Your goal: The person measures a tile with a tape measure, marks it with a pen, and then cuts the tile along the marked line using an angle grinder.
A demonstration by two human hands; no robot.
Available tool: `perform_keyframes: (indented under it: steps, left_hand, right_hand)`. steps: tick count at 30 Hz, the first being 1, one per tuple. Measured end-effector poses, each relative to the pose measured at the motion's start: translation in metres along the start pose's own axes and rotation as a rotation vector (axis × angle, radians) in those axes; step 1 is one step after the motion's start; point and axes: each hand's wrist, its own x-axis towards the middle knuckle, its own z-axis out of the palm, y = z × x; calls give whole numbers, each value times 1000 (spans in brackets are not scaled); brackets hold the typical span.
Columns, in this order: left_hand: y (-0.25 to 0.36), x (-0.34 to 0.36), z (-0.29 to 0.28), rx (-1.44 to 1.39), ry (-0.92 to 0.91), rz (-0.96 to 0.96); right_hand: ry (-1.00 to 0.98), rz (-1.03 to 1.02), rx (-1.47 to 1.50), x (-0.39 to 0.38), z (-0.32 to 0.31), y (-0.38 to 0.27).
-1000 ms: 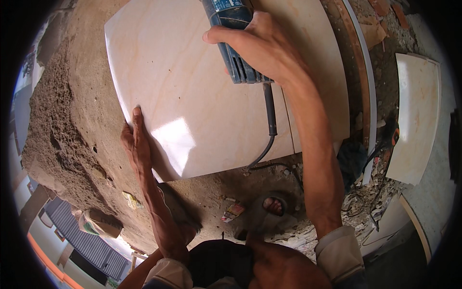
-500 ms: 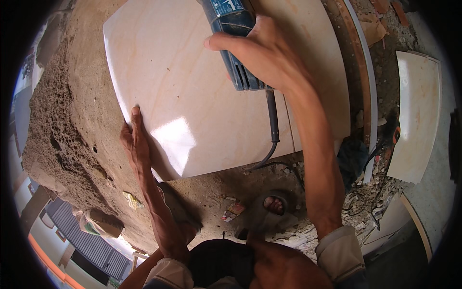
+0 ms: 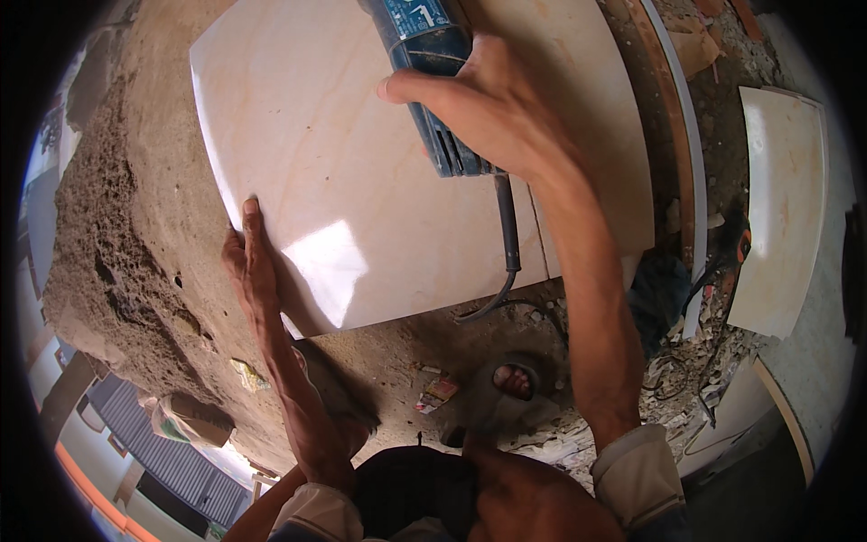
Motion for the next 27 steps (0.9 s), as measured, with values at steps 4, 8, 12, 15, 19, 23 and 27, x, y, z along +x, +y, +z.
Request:
perform_keyframes:
  steps: [4,8,12,15,19,23,27]
  left_hand:
    - [-2,3,-2,29,-9,53]
    - [-4,4,-3,40,-35,30]
    - [-6,4,-1,20,-1,60]
    - [-6,6,-3,61,2,36]
    - [-5,5,-3,53,-14,52]
    - [-4,3,-1,39,-3,59]
    - [-3,4,-3,55,-4,56]
  right_hand:
    - [222,-217,41,19,30,20]
    - [213,-227,50,25,31,32]
    - [219,-257,44,23,32,32]
    - [229,-219,18,19,33,31]
    - [228,-229,52,17,34,33]
    - [209,-237,87,19,35,35]
    - [200,-264,80,18,36,36]
